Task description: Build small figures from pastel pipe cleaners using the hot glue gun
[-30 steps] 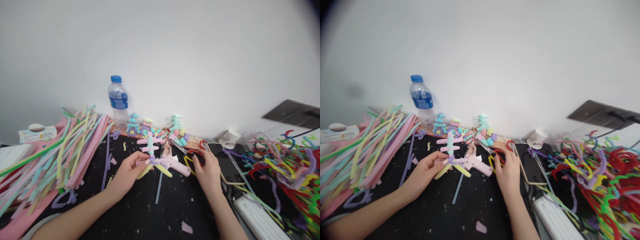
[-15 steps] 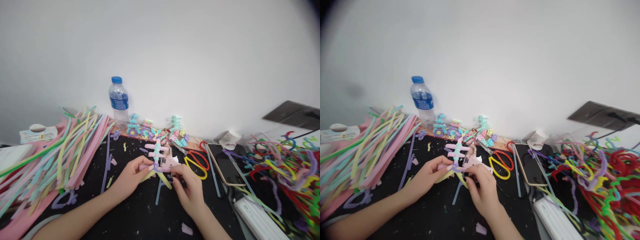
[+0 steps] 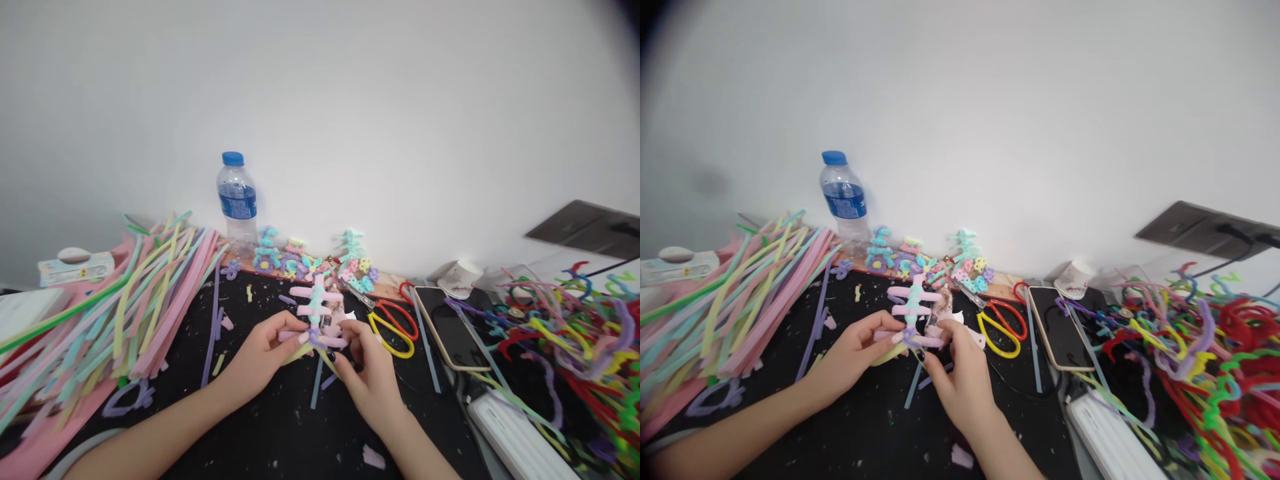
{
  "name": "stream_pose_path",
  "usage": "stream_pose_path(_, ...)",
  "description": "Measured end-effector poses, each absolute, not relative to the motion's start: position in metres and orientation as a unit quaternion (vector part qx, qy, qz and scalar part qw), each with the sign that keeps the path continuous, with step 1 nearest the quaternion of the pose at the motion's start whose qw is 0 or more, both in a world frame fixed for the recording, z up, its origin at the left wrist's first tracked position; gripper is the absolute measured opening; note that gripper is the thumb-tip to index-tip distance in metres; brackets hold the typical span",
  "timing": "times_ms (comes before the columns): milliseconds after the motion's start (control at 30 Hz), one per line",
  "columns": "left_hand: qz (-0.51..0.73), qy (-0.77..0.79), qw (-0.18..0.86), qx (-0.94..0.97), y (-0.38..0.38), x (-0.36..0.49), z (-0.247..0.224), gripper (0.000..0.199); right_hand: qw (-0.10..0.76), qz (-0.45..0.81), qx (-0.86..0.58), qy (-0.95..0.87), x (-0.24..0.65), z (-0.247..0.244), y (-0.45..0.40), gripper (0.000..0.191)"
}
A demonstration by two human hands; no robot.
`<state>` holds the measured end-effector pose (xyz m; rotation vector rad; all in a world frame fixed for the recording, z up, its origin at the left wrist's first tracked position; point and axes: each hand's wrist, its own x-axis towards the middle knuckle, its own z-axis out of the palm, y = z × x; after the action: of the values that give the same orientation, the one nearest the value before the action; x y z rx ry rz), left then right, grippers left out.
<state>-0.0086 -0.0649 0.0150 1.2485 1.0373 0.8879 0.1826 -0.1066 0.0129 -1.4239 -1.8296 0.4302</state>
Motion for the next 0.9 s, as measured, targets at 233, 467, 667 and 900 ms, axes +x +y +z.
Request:
stream_pose_path(233,0.356,0.428,0.625,0.547,-0.065,-0.009,0.011,0.016,0.358,0.312,-0.547,-0.689,0.177,0.012,-0.106,0.010)
stream_pose_path(467,0.361,0.419,0.665,0.502,-0.065,-0.008,0.012,0.018,0.369,0.349,-0.529,-0.680,0.173,0.012,-0.108,0.007)
stream_pose_path(667,0.417,0.440,0.677,0.418,-0.062,-0.011,0.007,0.021,0.466,0.233,-0.575,-0.631,0.200,0.021,-0.086,0.015)
stream_pose_path(900,0.497,0.462,0.644,0.355,-0.054,-0.012,0.006,0.024,0.322,0.074,-0.733,-0.595,0.259,0.028,0.001,0.040)
